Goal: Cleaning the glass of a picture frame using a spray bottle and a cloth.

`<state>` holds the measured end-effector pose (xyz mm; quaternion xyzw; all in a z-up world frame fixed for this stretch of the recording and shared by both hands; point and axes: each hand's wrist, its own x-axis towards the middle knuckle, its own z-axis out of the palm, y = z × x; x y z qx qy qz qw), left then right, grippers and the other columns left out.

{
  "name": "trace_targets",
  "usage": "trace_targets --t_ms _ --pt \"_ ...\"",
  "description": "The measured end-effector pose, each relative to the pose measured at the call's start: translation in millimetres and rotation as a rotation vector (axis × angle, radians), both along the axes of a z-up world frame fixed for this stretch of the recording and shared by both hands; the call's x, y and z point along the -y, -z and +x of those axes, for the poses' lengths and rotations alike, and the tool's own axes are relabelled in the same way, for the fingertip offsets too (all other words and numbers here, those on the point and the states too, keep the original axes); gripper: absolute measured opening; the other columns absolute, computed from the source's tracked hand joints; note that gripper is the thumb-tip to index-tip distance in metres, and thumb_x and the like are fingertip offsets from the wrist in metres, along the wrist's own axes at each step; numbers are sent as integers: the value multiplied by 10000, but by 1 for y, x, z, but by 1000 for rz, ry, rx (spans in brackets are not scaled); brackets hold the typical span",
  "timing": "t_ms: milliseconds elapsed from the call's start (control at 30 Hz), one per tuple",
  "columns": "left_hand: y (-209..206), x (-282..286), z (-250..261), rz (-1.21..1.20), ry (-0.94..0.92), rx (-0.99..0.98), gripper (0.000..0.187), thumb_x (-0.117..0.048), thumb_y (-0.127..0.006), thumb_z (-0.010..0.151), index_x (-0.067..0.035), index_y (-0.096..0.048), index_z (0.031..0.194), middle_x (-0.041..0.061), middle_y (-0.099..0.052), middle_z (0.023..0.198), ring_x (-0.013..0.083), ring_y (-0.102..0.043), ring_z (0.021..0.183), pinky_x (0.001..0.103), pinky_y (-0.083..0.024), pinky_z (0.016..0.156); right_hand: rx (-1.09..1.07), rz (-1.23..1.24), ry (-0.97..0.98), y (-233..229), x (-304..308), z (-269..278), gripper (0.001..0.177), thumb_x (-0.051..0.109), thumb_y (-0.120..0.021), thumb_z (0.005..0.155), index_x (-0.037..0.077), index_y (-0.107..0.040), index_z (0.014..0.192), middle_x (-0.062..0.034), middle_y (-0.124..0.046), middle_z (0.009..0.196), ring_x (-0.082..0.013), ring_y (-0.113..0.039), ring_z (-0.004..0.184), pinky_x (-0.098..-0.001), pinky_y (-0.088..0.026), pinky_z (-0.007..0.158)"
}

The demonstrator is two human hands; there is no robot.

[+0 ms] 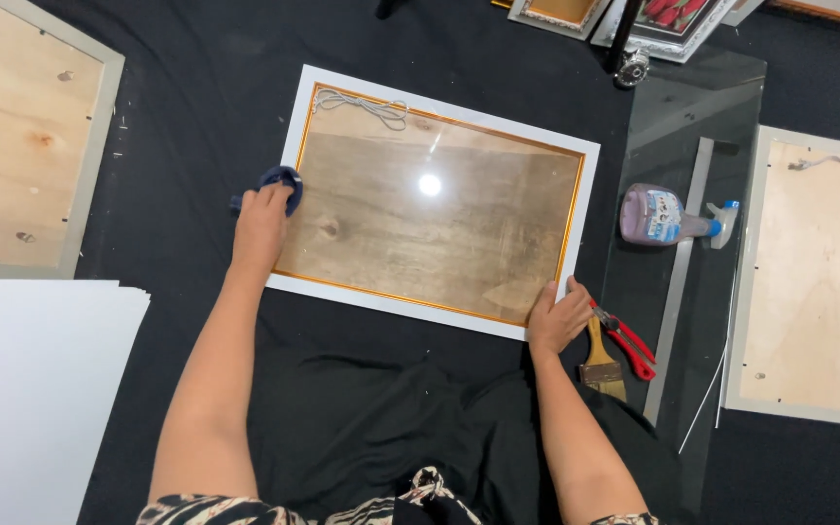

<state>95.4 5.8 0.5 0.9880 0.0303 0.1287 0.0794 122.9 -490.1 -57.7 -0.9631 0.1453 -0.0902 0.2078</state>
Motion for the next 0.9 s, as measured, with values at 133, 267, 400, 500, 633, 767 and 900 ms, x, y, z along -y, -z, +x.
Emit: trace_targets --t_ms 133,267,400,500,633,767,900 --pt "4 8 -28 6 -23 -23 448 -1 -663 915 -118 -613 1345 93 -620 1321 236 -602 1016 333 -507 958 5 19 -2 0 -1 -3 285 375 -452 1134 159 -486 1317 -27 -485 1287 -291 -442 1203 -466 -352 1048" --pt "15 14 14 98 -79 -38 487 22 -707 887 -91 -648 1357 104 -653 1290 229 -623 1085 325 -577 904 24 17 12 0 -2 -4 285 376 -473 1123 158 -503 1305 -28 -504 1274 -294 -457 1192 -467 -360 1044" --pt "59 3 113 117 -194 91 410 10 -786 821 -74 -737 1219 111 -715 1082 217 -668 949 277 -629 699 -10 9 35 -3 -4 -2 329 411 -472 1109 153 -524 1306 -39 -513 1264 -299 -469 1197 -466 -372 1049" --pt "121 -9 194 97 -354 168 478 47 -796 747 -8 -696 1211 143 -683 993 275 -622 895 304 -609 654 -15 16 46 -8 -6 -1 345 447 -446 1110 175 -528 1306 -26 -511 1271 -286 -469 1195 -462 -375 1047" --pt "122 18 248 79 -355 27 517 -23 -822 766 20 -656 1254 120 -677 1099 271 -589 1048 387 -457 818 -29 -19 51 -12 -6 3 331 415 -487 1094 164 -540 1302 -30 -521 1281 -286 -482 1188 -463 -393 1045" --pt "74 68 233 -119 -132 121 555 123 -699 780 -32 -670 1311 180 -644 1281 374 -623 1069 420 -488 958 -35 -5 53 -10 -7 0 318 407 -488 1097 172 -543 1303 -19 -520 1277 -272 -481 1178 -450 -386 1037" --pt "86 16 210 219 -152 284 441 -26 -689 828 -117 -721 1259 100 -702 1160 302 -633 859 395 -480 799 -20 -10 45 -7 -5 0 327 412 -489 1098 164 -546 1302 -28 -526 1280 -290 -485 1183 -460 -386 1042"
